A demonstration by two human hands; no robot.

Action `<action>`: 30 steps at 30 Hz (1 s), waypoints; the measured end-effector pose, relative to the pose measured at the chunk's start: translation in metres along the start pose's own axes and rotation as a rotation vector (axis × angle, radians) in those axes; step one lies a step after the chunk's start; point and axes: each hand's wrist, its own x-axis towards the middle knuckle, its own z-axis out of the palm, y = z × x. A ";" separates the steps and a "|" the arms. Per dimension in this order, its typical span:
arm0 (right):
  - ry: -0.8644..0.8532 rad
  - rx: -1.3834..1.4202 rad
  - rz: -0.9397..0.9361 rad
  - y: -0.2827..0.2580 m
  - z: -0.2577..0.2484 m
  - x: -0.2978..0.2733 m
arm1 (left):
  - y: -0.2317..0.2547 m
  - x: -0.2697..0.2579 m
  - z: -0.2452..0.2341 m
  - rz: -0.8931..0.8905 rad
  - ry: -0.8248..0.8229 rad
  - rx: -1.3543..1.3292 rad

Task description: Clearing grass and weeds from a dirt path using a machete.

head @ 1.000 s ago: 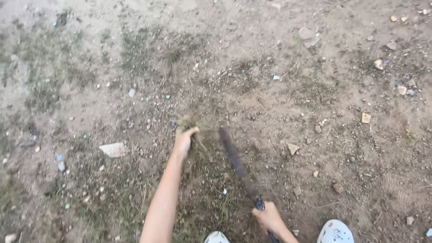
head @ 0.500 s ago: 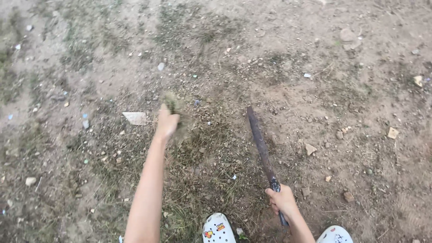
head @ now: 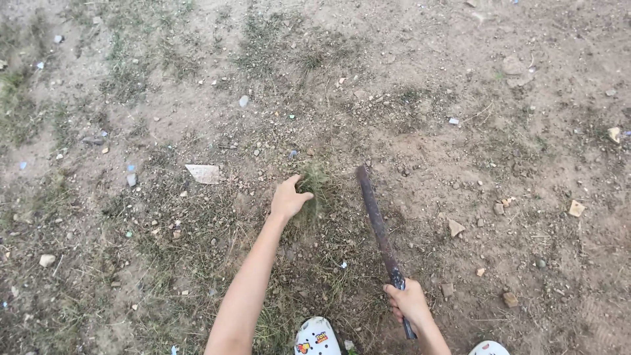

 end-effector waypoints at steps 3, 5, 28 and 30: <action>0.015 0.007 -0.022 0.006 -0.003 0.002 | 0.061 -0.022 -0.004 -0.281 0.108 0.327; 0.027 0.002 -0.017 0.010 -0.005 0.002 | 0.084 -0.025 0.002 -0.277 0.146 0.290; 0.304 -0.920 -0.077 -0.015 0.012 0.034 | 0.012 -0.020 0.020 0.166 0.114 0.283; 0.496 -0.669 -0.276 -0.013 0.005 0.039 | -0.005 -0.020 0.023 0.407 0.309 0.199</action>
